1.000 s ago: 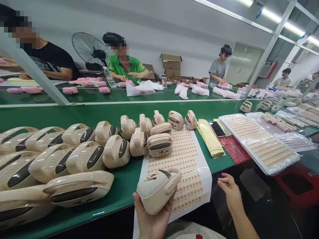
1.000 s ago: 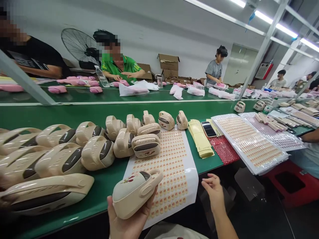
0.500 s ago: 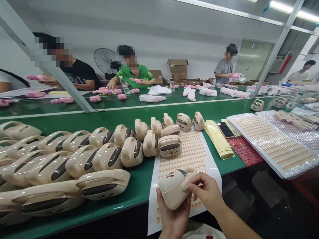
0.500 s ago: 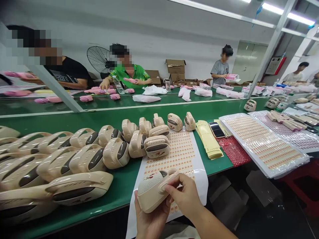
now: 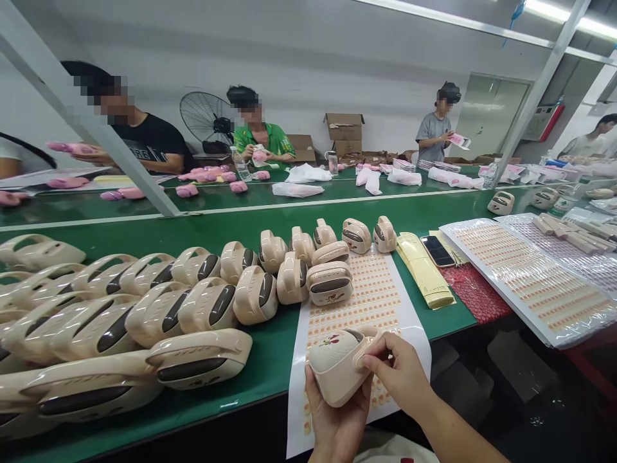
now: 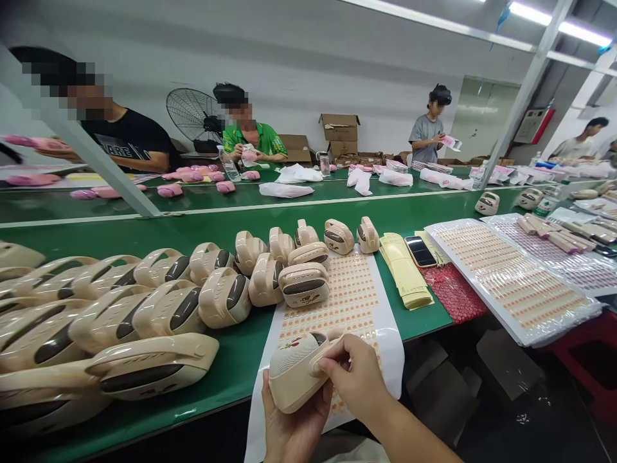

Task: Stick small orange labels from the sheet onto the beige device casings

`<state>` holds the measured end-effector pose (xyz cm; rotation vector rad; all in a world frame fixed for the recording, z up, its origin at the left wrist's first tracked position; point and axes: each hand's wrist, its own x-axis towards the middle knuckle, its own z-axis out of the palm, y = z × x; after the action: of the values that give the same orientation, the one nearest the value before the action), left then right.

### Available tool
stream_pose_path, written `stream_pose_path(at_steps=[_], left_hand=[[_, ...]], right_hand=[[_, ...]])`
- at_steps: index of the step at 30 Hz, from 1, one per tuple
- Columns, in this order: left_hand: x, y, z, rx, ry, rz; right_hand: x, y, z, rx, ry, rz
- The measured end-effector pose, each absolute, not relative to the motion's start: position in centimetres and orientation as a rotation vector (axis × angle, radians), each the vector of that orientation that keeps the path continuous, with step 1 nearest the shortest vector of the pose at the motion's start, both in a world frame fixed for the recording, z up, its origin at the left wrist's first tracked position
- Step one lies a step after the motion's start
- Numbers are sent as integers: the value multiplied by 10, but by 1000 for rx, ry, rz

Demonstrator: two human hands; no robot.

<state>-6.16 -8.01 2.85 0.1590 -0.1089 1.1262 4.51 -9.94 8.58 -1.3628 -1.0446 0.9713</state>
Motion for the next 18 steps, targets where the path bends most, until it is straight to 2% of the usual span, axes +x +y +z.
stream_pose_path(at_steps=[9,14,18], left_hand=[[-61,-78,21,138,-117,1101],[-67,-77,16,164,-170,968],[-68,-79,21,173,-176,987]], right_hand=[[46,-99,79,-1451,-1298,837],[48,-102,68,-1470,-1334,589],[40,-100,57,-1353,-1261,637]])
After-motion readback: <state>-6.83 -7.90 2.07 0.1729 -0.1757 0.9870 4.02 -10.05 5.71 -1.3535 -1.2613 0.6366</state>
